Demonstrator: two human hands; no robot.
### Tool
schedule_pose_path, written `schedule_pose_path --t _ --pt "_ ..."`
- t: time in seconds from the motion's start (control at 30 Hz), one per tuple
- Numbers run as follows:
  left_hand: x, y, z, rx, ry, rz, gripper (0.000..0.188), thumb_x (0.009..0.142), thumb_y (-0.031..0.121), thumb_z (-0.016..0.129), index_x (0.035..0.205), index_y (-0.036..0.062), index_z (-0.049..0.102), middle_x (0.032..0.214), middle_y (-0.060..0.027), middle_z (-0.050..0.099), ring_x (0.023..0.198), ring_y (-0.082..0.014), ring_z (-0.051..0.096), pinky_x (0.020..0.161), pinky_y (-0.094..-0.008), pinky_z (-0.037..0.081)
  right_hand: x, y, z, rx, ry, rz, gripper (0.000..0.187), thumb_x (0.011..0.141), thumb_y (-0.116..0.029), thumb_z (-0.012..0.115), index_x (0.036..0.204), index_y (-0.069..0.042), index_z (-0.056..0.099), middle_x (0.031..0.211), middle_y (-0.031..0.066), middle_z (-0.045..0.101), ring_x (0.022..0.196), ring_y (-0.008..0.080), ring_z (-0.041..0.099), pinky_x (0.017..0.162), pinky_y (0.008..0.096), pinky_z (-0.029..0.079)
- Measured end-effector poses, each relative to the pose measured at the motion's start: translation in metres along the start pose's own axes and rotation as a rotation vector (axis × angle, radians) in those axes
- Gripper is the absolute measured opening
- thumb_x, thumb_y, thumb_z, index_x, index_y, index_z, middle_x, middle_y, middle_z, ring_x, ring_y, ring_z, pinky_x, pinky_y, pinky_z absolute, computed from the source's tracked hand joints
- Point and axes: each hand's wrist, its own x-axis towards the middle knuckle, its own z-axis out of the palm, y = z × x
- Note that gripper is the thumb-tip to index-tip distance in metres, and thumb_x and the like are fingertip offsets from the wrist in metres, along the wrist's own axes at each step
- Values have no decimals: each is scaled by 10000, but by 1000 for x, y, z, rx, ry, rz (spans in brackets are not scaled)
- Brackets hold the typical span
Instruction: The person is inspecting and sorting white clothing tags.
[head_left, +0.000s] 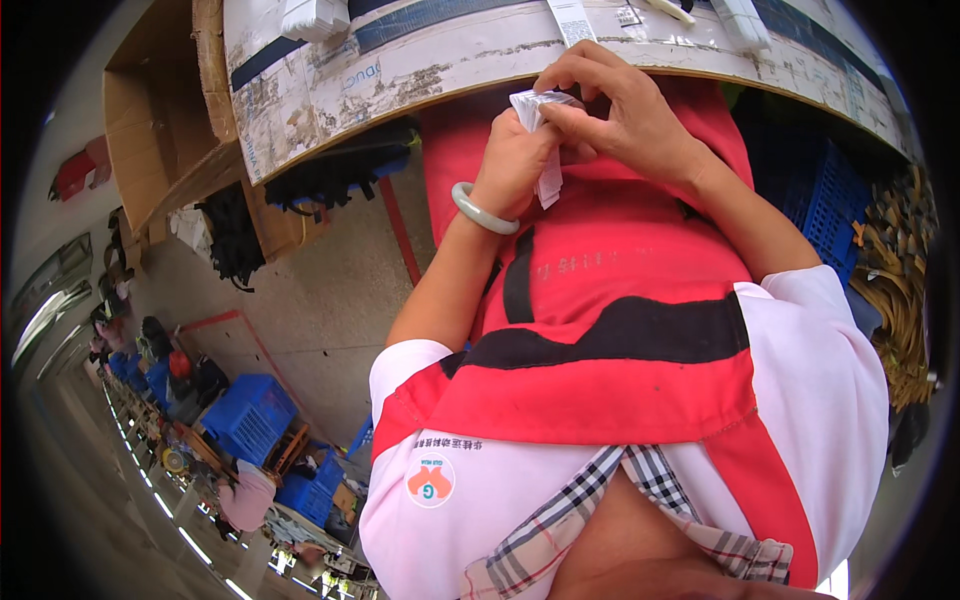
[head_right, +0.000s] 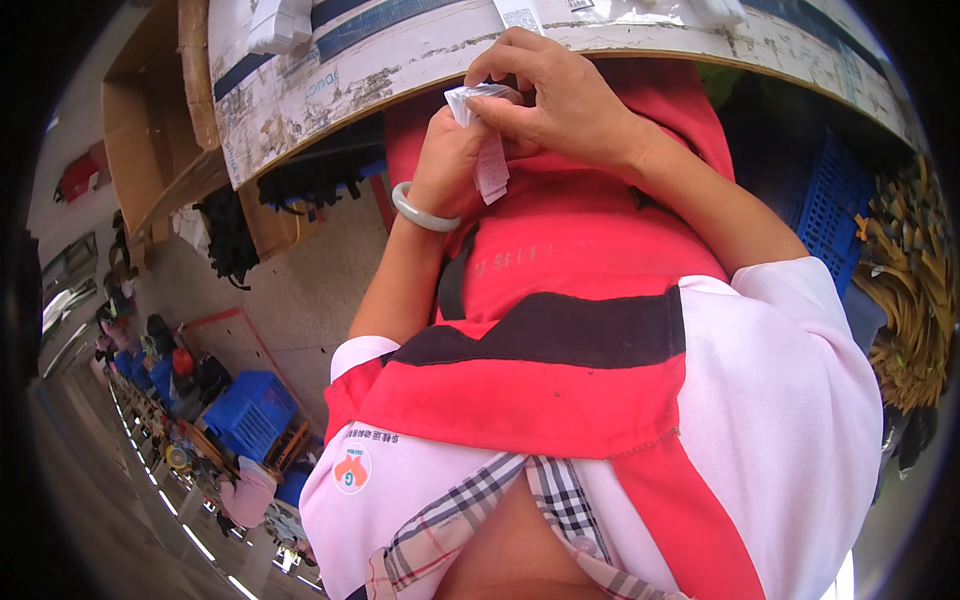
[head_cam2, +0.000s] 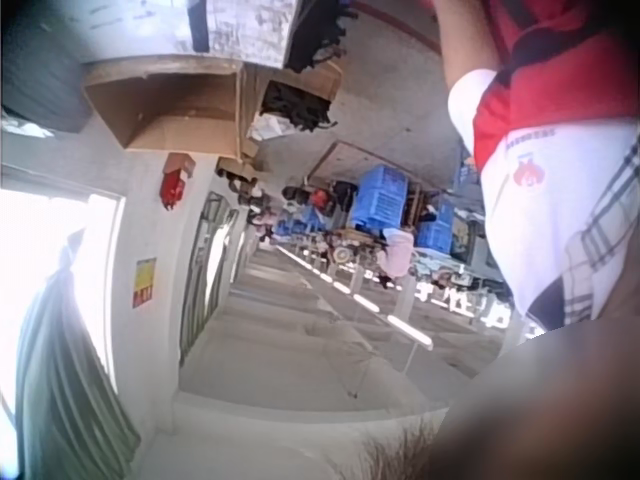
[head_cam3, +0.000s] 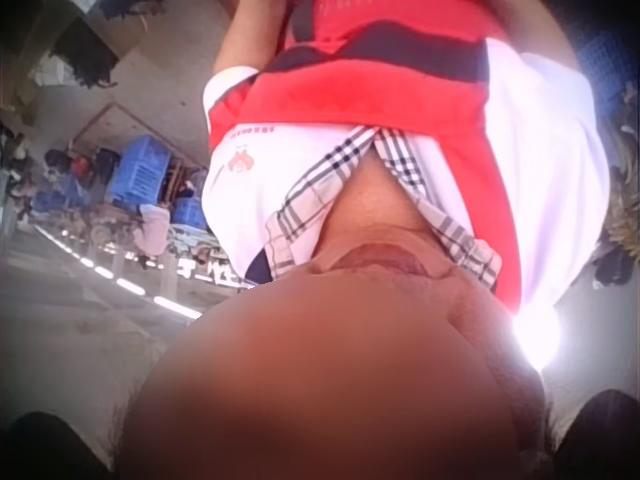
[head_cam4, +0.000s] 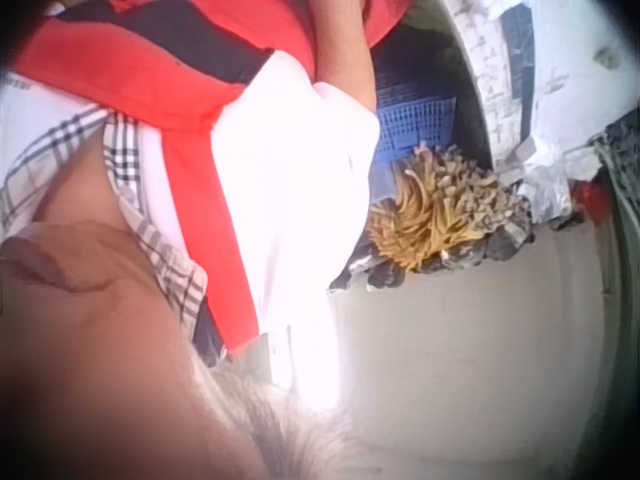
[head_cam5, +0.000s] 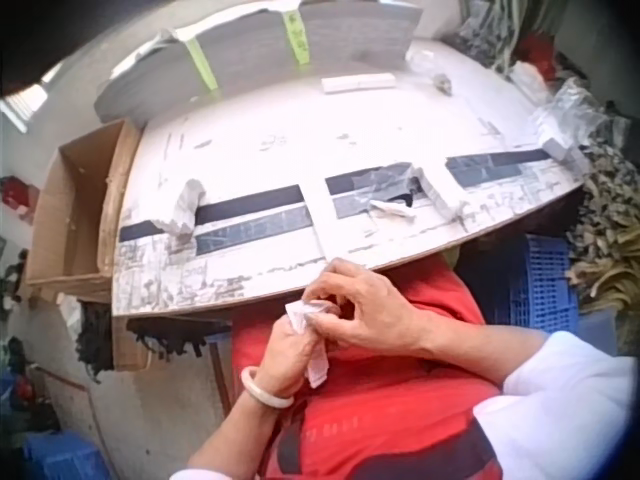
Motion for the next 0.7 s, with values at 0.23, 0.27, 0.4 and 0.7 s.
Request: schedule_pose_path --t 0.23,0.27,0.4,0.7 --pt "-2 3 -2 -53 2 -69 109 925 92 617 1012 26 610 735 -36 601 591 -123 571 571 -247 489 -12 6 1 -88 33 -180 429 877 -307 677 1242 -100 591 1141 121 565 973 296 587 853 365 481" --pt "0 2 0 -53 2 -71 109 925 92 617 1012 26 610 735 -36 601 591 -123 571 571 -247 489 -16 7 6 -169 11 -194 468 872 -309 680 1279 -107 567 1183 132 546 1014 306 575 892 369 465" --pt "2 2 4 -110 105 -11 73 928 63 610 999 43 608 718 11 562 532 -76 481 456 -245 377 -18 7 5 -175 -34 -153 516 863 -308 689 1316 -110 542 1240 151 532 1104 338 540 960 373 437" --pt "-11 9 1 185 -194 -31 104 947 138 604 925 38 622 646 53 480 519 -39 418 461 -211 329 2 7 -16 530 -249 290 168 847 -101 711 990 -20 677 915 3 602 849 76 568 776 221 460"
